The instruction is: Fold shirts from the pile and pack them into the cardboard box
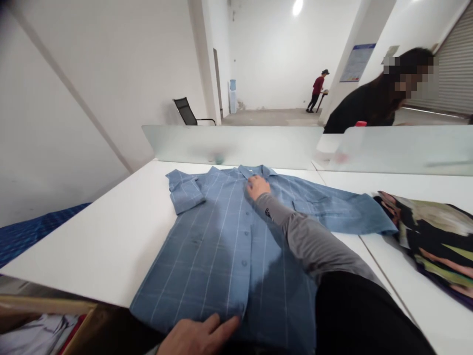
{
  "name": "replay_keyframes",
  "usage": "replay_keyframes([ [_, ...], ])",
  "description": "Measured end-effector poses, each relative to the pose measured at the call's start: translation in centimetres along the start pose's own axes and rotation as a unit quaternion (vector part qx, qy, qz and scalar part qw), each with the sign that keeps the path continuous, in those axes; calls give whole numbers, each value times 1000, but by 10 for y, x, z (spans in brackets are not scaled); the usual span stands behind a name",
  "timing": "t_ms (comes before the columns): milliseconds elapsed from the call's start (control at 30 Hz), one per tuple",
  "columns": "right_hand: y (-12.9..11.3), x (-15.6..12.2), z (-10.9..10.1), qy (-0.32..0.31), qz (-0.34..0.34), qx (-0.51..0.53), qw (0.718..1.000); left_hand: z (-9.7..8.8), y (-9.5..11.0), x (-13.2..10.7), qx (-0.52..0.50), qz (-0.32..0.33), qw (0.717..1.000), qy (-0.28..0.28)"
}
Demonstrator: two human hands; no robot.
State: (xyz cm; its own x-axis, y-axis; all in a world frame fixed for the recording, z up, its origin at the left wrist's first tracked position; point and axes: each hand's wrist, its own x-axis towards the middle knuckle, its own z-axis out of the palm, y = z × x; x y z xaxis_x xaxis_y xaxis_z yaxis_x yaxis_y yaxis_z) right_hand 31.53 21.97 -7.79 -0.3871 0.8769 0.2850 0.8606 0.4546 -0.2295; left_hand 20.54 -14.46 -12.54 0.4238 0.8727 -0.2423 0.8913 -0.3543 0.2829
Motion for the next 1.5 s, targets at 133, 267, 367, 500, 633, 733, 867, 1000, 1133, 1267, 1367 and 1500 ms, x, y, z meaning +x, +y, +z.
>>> replay_keyframes([
  [133, -22, -99, 7, -115, -112, -28, 987, -18, 23, -19, 62, -38, 997, -40],
  [267, -29, -150, 0, -157, -148, -45, 975, -21, 32, -29, 1, 48, 998, -43],
  [367, -32, -173, -17, -167, -158, 24, 973, -5, 27, -24, -75, 136, 987, -33],
  [500, -35, -239, -47, -166, -291, 203, 920, 25, 18, -12, -123, 152, 980, -31],
  [633, 1, -305, -76, -148, -223, 280, 922, 23, 6, -29, -169, 82, 982, 35],
  [733, 58, -321, -87, 45, 47, 123, 990, 0, -22, -52, -133, -22, 952, 276],
  [867, 107, -317, -76, 50, 138, -116, 982, -17, -75, -56, 30, -110, 901, 420],
  [1000, 119, -306, -68, 5, 142, -165, 976, -12, -95, -48, 69, -79, 940, 324],
  [1133, 143, -285, -89, -57, 181, -174, 966, -17, -86, -52, 59, -80, 961, 258],
  [1267, 176, -252, -107, 14, 189, -229, 955, -40, -84, -18, 65, -56, 957, 276],
  [1367, 195, -222, -100, 52, 144, -264, 952, -56, -78, 45, 77, 2, 953, 294],
  [1500, 218, -185, -91, 45, 119, -143, 981, -72, -61, 140, 74, 27, 960, 267],
])
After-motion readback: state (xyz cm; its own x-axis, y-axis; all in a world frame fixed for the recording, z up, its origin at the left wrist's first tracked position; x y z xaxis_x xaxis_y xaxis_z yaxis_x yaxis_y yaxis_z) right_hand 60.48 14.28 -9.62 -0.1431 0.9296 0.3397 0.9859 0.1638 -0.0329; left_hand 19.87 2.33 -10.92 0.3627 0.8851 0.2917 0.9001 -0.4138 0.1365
